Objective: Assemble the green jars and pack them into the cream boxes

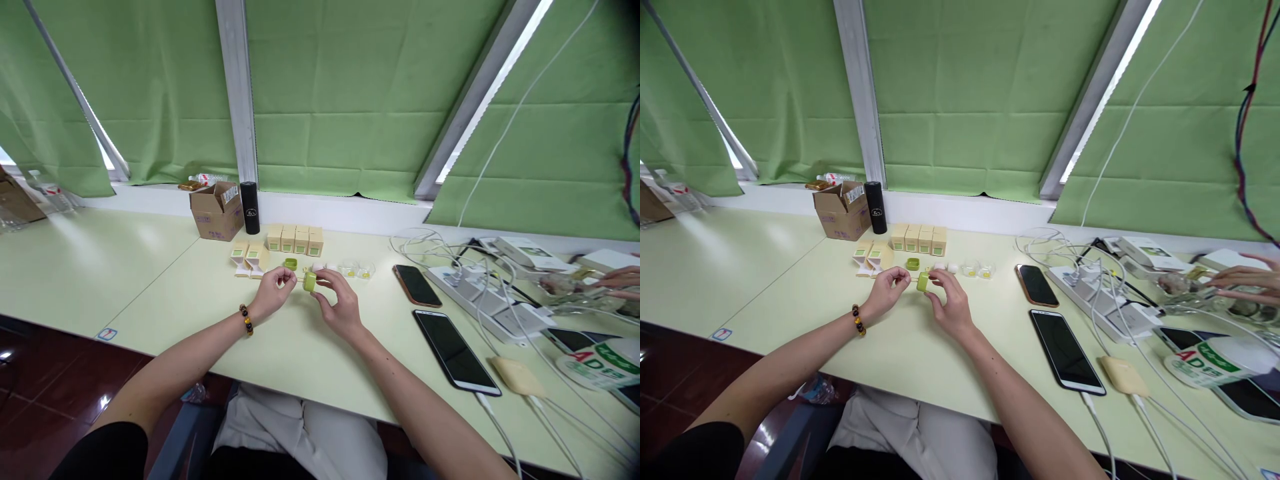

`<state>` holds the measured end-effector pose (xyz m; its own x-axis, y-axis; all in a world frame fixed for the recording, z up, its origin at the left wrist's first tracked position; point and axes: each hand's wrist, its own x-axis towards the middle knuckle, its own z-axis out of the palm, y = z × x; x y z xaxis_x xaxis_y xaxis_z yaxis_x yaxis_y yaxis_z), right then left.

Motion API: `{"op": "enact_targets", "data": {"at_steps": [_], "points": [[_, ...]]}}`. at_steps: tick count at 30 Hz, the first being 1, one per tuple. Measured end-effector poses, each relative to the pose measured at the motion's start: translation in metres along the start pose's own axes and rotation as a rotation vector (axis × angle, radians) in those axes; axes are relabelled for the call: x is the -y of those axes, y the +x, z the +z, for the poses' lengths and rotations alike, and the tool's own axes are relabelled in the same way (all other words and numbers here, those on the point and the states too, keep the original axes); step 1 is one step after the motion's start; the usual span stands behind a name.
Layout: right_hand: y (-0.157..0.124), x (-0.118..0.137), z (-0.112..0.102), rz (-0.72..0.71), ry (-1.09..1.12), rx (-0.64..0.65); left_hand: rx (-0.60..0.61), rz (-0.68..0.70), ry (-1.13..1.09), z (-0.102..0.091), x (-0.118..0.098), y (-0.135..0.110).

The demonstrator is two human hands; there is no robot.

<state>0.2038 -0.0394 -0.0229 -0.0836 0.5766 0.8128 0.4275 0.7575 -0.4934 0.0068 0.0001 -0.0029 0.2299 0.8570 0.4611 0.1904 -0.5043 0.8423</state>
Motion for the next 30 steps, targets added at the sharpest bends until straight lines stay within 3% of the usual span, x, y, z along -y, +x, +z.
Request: {"op": "enact_targets", "data": {"at_steps": [6,10,20,30], "points": [[0.001,0.002,-0.004,0.0,-0.044,0.012,-0.037,-0.023,-0.012,-0.003,0.012,0.005],[-0.001,-0.002,-0.006,0.042,-0.052,-0.017,-0.099,0.042,0.117,-0.009,0.016,0.005],[-0.002,-0.003,-0.003,-0.14,-0.166,0.048,0.157,0.343,0.192,-0.004,-0.003,-0.007],[-0.002,-0.002,-0.004,-0.252,-0.195,0.071,0.142,0.401,0.159,-0.005,0.003,-0.005]]}}
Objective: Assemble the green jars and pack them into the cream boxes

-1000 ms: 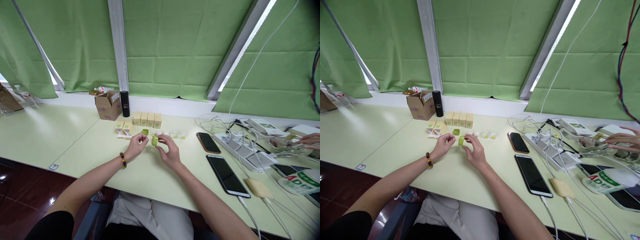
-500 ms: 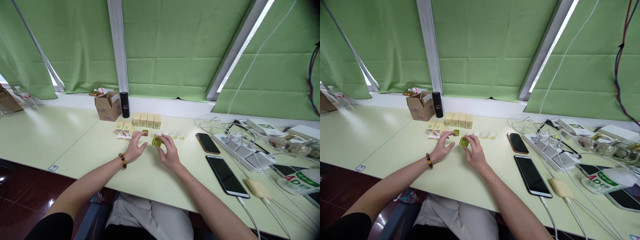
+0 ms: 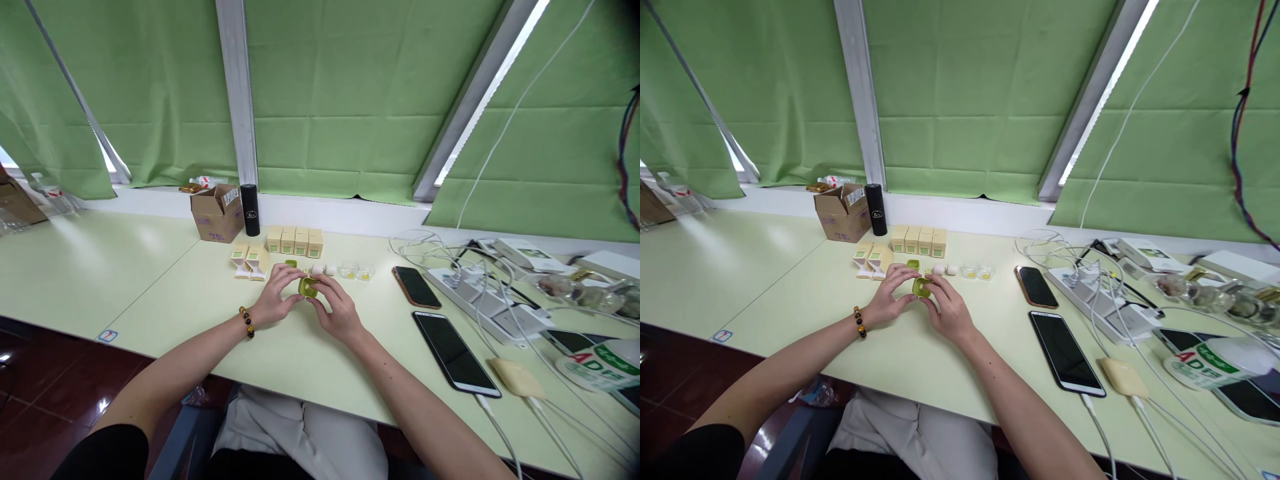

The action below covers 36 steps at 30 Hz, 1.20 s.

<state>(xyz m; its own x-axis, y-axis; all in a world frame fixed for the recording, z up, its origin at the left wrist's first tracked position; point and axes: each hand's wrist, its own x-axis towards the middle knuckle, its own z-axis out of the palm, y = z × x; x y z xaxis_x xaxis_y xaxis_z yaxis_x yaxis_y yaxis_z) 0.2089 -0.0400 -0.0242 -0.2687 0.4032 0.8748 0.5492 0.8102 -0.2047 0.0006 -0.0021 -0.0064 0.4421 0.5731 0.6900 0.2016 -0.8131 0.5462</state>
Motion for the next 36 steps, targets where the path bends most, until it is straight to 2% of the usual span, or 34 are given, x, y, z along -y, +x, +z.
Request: {"op": "enact_targets", "data": {"at_steps": [5,15,25,36], "points": [[-0.0008,-0.0016,0.0,-0.048,-0.036,0.032,-0.019,0.029,0.022,0.0,-0.0006,-0.001],[-0.0008,-0.0032,0.0022,-0.089,-0.05,0.057,-0.083,0.177,0.089,0.0022,0.0002,-0.0016],[0.0004,-0.0006,0.0026,-0.086,-0.033,0.006,-0.091,0.145,0.094,0.003,0.0029,-0.0025],[0.0024,-0.0011,0.0041,-0.097,-0.007,0.018,-0.115,0.163,0.097,0.0037,-0.0012,-0.0013]]}}
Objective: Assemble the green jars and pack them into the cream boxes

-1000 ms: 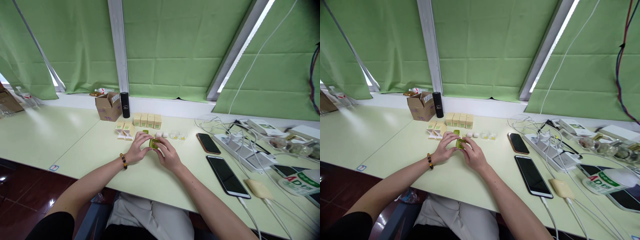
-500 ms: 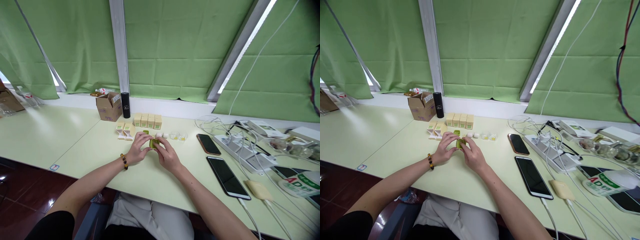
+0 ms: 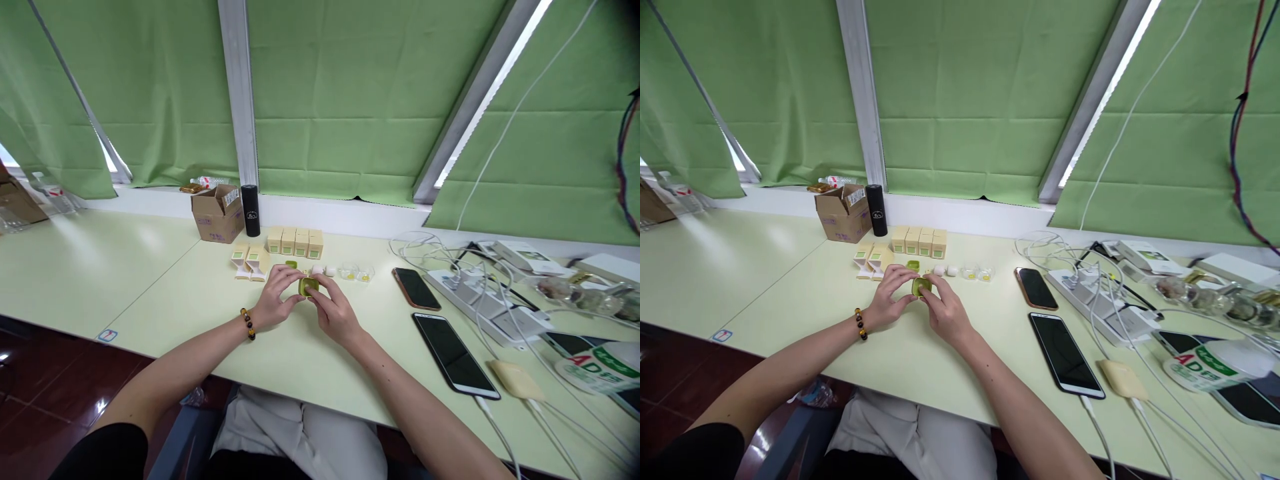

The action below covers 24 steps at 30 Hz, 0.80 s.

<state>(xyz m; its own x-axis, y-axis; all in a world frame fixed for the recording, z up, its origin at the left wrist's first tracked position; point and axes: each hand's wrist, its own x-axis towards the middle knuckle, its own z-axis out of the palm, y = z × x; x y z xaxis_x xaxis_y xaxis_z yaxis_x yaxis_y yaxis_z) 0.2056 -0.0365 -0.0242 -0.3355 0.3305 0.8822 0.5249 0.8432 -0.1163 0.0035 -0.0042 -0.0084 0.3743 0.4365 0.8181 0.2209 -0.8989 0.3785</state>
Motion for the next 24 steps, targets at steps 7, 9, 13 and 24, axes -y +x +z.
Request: {"op": "enact_targets", "data": {"at_steps": [7,9,13,24], "points": [[-0.004,-0.003,0.001,0.032,0.022,-0.011,0.01,-0.032,-0.008,0.0,0.001,-0.001],[-0.005,-0.001,0.0,0.074,0.031,-0.032,0.012,-0.047,-0.013,0.0,0.001,-0.001],[-0.004,0.005,-0.001,0.131,0.09,-0.072,-0.005,-0.1,-0.049,0.002,0.003,-0.001],[-0.003,0.005,0.0,0.088,0.038,-0.024,0.025,-0.412,-0.274,0.009,0.005,-0.001]]}}
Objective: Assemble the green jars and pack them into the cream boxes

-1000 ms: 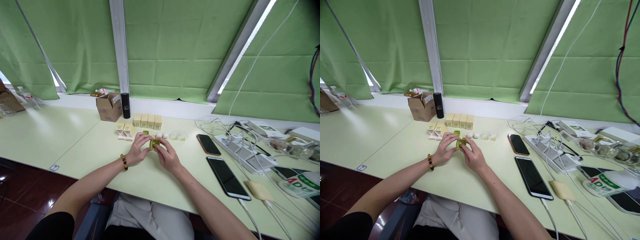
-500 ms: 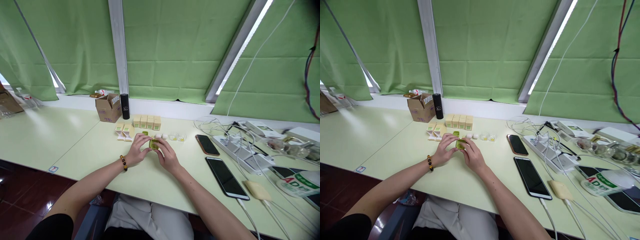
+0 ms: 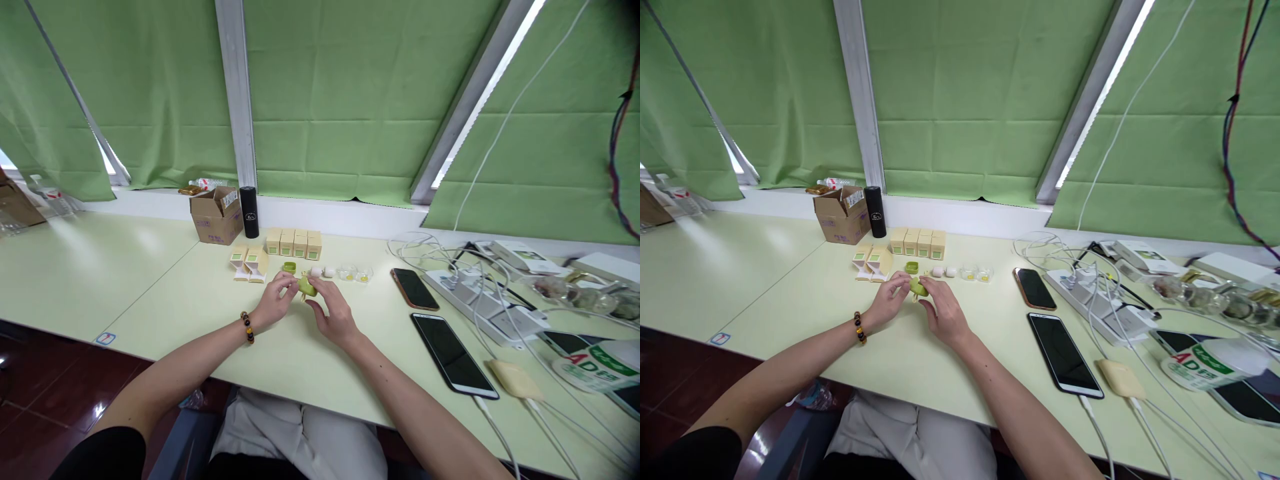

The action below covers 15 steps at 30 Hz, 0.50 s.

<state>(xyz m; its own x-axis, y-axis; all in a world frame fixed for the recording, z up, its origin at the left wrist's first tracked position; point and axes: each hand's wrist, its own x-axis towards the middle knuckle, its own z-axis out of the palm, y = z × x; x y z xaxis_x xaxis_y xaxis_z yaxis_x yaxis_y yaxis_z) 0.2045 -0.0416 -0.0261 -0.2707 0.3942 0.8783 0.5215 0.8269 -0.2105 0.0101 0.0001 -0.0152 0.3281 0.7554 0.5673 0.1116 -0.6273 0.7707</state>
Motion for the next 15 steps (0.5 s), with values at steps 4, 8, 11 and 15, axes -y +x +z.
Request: {"op": "enact_targets", "data": {"at_steps": [4,8,11,15], "points": [[-0.002,0.0,0.003,0.047,0.002,-0.012,0.062,-0.012,0.007,-0.001,-0.003,-0.002],[-0.005,-0.001,0.007,0.264,0.066,-0.052,-0.007,0.073,0.169,-0.006,-0.008,-0.002],[-0.007,-0.003,0.009,0.365,0.105,-0.036,0.009,0.265,0.36,-0.011,-0.013,-0.002],[-0.008,-0.006,0.01,0.365,0.119,-0.029,0.112,0.414,0.548,-0.013,-0.019,-0.002]]}}
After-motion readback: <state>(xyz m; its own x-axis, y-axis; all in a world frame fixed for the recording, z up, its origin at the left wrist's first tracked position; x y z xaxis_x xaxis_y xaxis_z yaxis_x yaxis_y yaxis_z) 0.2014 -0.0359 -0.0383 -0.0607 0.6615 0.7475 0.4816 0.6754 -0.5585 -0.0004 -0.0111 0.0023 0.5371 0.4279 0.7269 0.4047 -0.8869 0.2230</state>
